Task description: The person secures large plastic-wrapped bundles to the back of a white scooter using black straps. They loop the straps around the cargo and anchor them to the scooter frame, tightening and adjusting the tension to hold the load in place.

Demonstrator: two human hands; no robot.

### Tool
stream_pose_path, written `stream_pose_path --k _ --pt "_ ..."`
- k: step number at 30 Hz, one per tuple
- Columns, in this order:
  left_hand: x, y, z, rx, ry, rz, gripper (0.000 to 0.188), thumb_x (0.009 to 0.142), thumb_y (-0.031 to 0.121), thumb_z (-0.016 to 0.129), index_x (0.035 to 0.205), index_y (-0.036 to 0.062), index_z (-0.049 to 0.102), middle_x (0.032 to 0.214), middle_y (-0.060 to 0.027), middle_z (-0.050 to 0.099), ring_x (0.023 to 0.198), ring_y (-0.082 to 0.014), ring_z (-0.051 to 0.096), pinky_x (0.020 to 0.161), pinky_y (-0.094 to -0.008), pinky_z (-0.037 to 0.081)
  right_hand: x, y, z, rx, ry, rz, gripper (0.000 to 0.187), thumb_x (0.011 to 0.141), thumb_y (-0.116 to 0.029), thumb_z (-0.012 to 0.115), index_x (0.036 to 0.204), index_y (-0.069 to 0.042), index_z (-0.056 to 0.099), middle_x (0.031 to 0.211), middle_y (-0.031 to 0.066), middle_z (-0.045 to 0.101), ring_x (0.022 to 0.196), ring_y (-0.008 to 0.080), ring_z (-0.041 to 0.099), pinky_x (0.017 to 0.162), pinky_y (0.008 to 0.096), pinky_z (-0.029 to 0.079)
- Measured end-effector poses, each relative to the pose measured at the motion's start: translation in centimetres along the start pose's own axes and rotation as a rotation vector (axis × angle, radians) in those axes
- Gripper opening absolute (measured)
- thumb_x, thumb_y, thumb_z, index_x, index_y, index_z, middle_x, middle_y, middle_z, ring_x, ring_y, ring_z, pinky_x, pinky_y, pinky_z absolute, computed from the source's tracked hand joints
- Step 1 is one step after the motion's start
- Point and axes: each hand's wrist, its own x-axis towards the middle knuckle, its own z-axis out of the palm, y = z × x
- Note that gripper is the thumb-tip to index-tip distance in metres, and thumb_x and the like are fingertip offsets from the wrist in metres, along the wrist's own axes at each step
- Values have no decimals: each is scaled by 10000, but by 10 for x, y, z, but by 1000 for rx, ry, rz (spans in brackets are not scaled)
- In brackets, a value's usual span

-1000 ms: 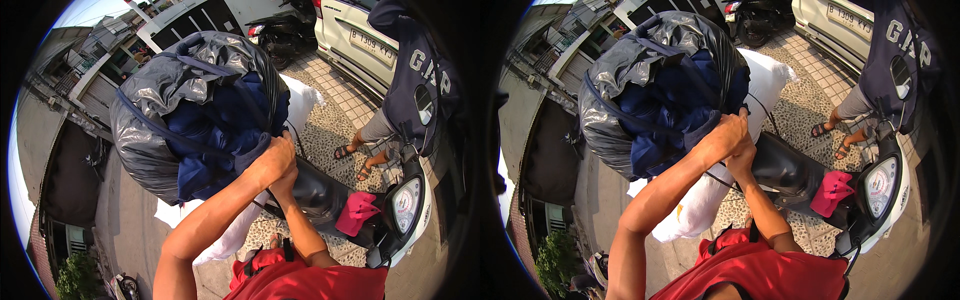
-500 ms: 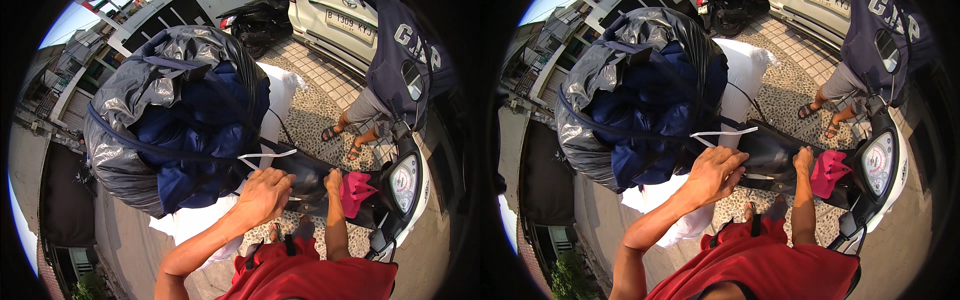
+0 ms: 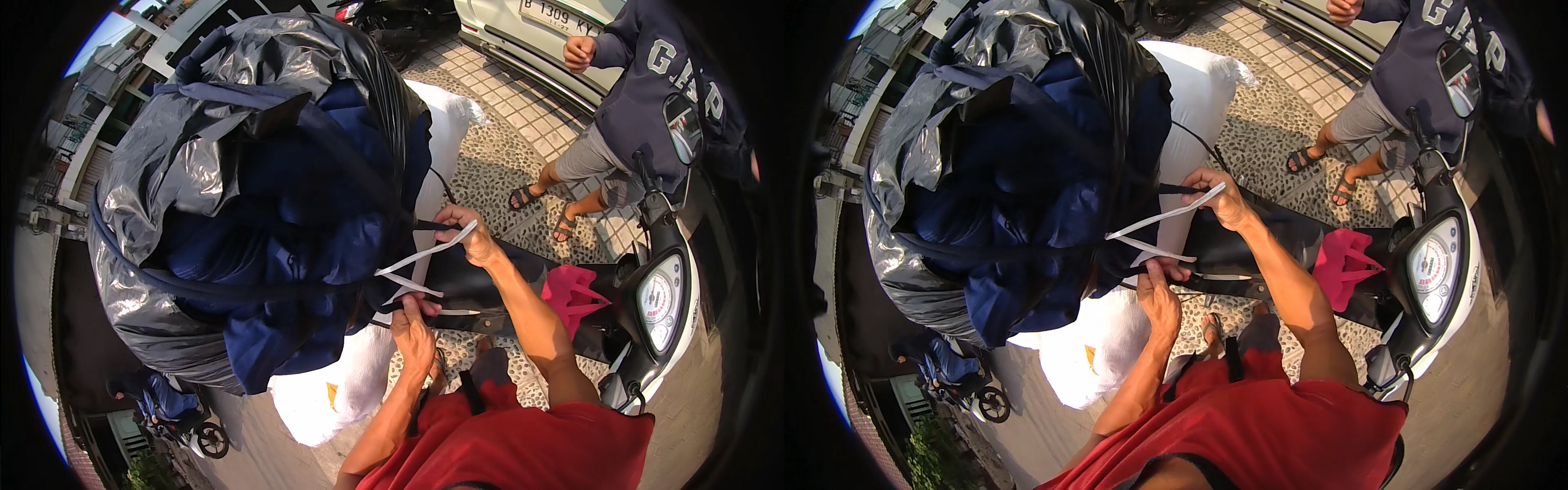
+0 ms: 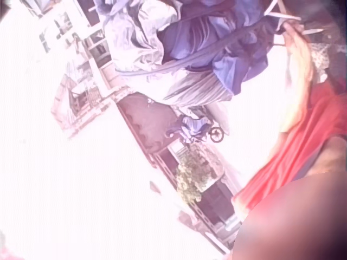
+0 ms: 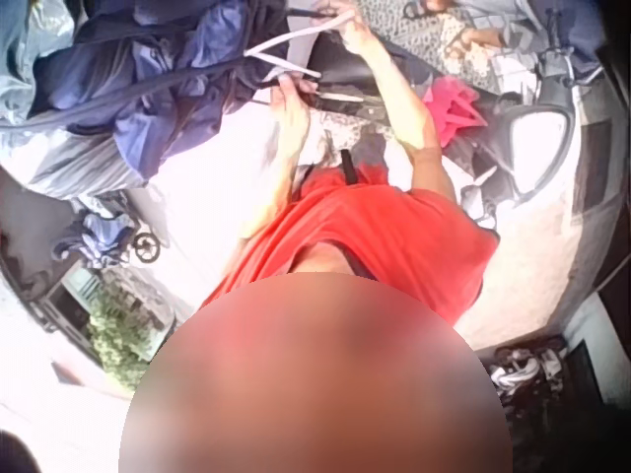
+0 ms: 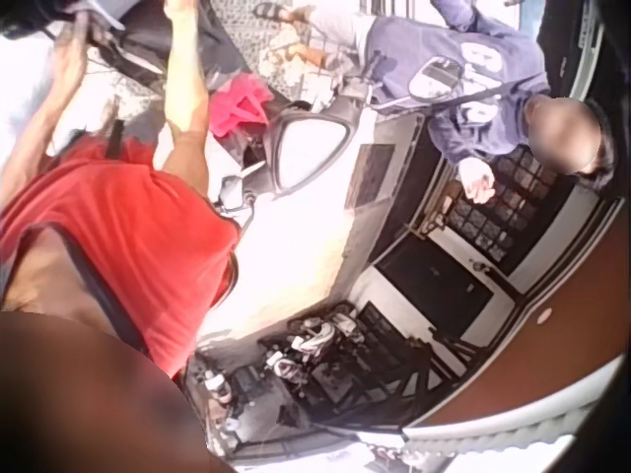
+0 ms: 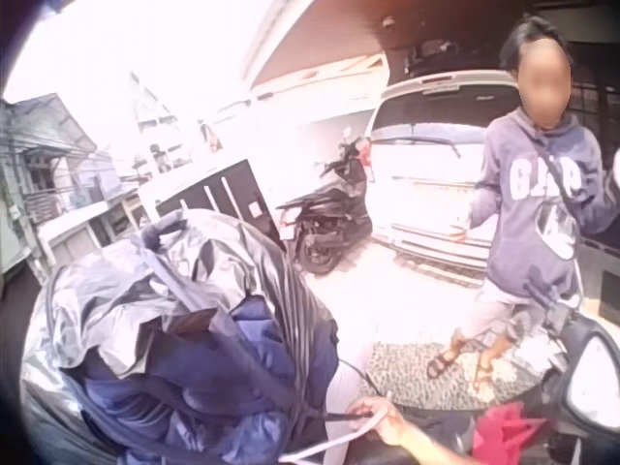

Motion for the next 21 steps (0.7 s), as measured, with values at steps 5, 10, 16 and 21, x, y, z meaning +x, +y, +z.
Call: stream_pose_path --k 5,10,16,21 --pt "-4 -74 -16 868 -81 242 394 1019 213 430 732 -27 551 515 -201 505 468 -409 525 468 -480 385 -2 77 -13 -1033 101 -214 249 682 -69 572 914 2 629 661 238 598 655 424 621 593 468 506" --pt "12 -115 -39 1111 -76 384 203 945 183 540 840 14 578 643 -243 606 568 -460 596 498 -521 456 -2 102 -25 -1188 144 -309 142 845 -194 596 801 -60 612 676 208 635 639 423 619 558 495 466" --pt "6 -114 -35 1078 -40 452 226 951 208 540 869 1 578 675 -251 603 513 -411 591 426 -503 443 13 98 -31 -1060 165 -343 190 870 -174 560 748 -31 588 650 202 618 639 427 612 554 489 458" --pt "13 -132 -38 984 76 306 312 937 288 567 924 -23 587 541 -225 571 446 -420 565 428 -504 455 16 128 -35 -998 180 -379 111 749 -93 554 802 -39 635 696 175 665 674 410 651 572 443 497"
